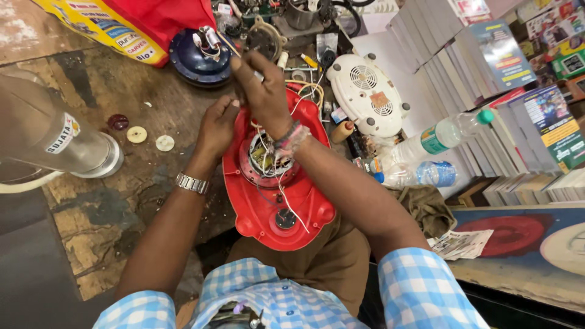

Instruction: The person repairs a red electric mixer by hand, manipulating internal wires and components. They use pliers to strip wire insulation and a screwdriver to adjust parts within the motor housing. The work is performed on their lap in a cluttered workshop.

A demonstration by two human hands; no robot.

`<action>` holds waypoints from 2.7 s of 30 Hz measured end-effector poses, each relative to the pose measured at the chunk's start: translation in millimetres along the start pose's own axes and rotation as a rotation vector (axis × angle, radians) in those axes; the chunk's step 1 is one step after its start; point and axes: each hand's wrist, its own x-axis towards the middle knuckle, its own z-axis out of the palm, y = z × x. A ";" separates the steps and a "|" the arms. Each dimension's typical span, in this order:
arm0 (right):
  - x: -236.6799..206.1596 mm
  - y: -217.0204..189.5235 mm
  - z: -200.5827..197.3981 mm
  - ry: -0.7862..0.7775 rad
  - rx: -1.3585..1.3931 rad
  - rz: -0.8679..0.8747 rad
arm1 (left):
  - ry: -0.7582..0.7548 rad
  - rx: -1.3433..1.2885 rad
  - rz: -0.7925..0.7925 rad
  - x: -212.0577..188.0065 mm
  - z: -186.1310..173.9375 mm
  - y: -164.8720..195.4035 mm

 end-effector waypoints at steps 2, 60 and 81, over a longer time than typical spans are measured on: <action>-7.9 -9.3 -6.6 -0.110 -0.131 -0.016 | -0.035 -0.110 0.086 -2.0 0.0 -0.4; -109.7 -110.9 -70.0 0.271 0.156 -0.347 | -0.256 1.473 0.656 -164.7 98.3 28.9; -118.5 -86.5 -70.7 0.305 0.108 -0.299 | -0.324 1.485 0.709 -157.6 77.1 43.5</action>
